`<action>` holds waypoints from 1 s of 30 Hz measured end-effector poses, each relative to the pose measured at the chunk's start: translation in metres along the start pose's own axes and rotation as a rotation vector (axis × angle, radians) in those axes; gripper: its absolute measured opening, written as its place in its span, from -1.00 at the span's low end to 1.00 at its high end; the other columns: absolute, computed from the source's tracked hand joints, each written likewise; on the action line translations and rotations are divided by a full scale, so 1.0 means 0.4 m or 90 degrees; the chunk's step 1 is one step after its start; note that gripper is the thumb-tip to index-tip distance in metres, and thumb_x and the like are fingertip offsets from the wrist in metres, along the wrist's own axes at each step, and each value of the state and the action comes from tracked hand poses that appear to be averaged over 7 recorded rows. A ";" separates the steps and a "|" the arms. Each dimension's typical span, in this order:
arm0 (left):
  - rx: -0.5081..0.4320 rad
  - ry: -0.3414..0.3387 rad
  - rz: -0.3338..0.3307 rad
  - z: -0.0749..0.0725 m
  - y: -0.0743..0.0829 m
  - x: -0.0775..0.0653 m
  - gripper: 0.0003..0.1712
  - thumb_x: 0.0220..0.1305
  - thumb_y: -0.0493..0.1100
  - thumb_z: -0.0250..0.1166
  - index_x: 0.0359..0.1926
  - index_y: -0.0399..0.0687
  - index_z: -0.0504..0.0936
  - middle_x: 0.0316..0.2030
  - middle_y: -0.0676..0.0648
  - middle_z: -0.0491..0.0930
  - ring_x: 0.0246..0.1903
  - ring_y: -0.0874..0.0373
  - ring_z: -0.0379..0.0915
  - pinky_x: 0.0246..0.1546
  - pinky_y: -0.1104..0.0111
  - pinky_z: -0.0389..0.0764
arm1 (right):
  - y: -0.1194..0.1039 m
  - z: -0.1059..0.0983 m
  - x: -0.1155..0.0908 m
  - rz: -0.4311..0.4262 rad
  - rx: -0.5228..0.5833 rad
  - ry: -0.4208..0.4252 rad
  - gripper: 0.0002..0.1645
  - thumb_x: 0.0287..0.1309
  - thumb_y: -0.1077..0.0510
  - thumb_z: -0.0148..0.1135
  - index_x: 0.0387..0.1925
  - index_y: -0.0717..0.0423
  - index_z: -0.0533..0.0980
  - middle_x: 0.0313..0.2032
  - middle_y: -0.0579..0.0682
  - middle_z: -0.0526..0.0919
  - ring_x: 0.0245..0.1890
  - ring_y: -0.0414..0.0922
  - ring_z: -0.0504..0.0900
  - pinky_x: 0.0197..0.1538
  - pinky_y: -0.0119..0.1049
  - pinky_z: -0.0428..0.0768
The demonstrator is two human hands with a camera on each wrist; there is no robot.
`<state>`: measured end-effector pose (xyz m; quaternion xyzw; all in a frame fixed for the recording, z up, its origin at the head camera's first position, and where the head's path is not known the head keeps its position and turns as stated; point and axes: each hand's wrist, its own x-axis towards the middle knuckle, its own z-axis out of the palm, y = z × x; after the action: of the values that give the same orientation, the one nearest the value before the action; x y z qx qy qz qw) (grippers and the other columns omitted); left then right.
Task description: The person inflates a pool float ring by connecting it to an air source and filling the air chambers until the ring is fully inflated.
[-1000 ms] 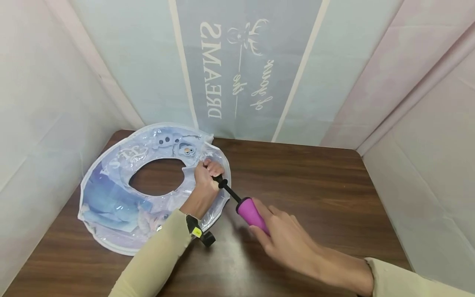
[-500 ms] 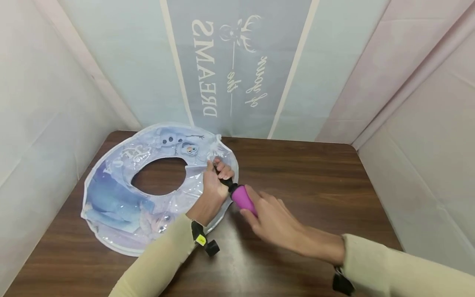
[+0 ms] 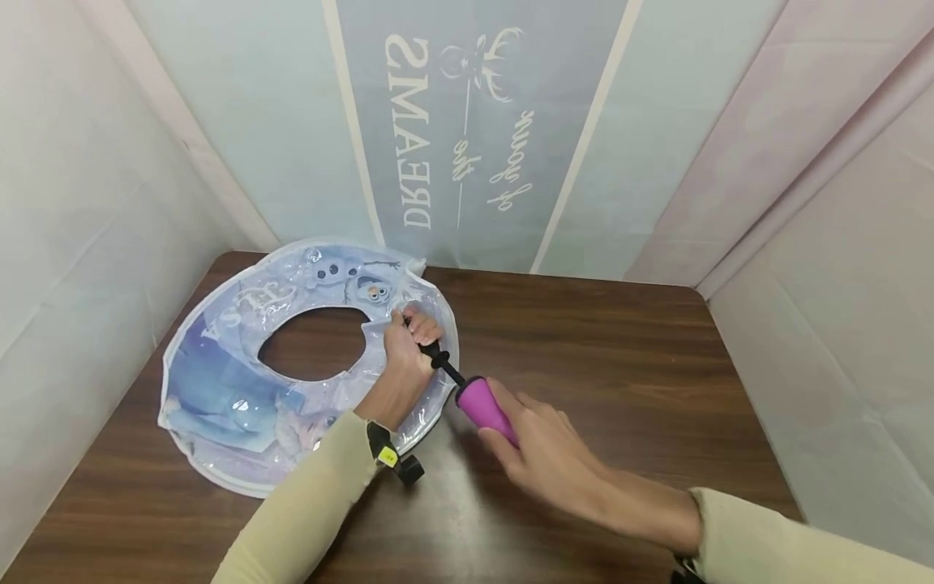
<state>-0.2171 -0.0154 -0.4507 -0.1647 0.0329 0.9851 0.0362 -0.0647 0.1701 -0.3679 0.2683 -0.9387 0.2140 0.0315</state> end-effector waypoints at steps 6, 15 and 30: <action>0.007 0.039 0.004 0.005 0.014 0.015 -0.37 0.74 0.18 -0.41 -0.49 0.08 0.27 -0.81 0.14 0.15 -0.86 0.33 0.06 -0.78 0.56 0.10 | -0.011 -0.034 -0.069 0.005 -0.016 0.014 -0.29 0.35 0.08 0.45 0.43 0.19 0.46 -0.23 -0.22 0.65 -0.37 -0.42 0.47 -0.33 -0.41 0.54; 0.049 0.064 0.014 0.014 -0.041 0.000 -0.32 0.75 0.16 -0.42 -0.56 0.09 0.29 -0.80 0.15 0.15 -0.85 0.34 0.05 -0.76 0.54 0.09 | 0.011 -0.014 0.058 -0.006 -0.018 -0.013 -0.37 0.36 0.11 0.40 0.36 0.29 0.50 -0.36 -0.11 0.62 -0.45 -0.31 0.47 -0.40 -0.37 0.50; 0.024 0.109 0.031 0.014 0.020 0.019 -0.30 0.74 0.19 -0.41 -0.57 0.08 0.28 -0.79 0.14 0.13 -0.86 0.32 0.03 -0.77 0.55 0.09 | -0.013 -0.061 -0.020 -0.035 -0.070 -0.015 -0.31 0.32 0.09 0.45 0.38 0.29 0.48 -0.26 -0.15 0.66 -0.42 -0.40 0.47 -0.35 -0.38 0.55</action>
<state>-0.2267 -0.0226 -0.4475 -0.2465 0.0582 0.9673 0.0121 -0.0565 0.1803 -0.3453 0.2945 -0.9415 0.1583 0.0411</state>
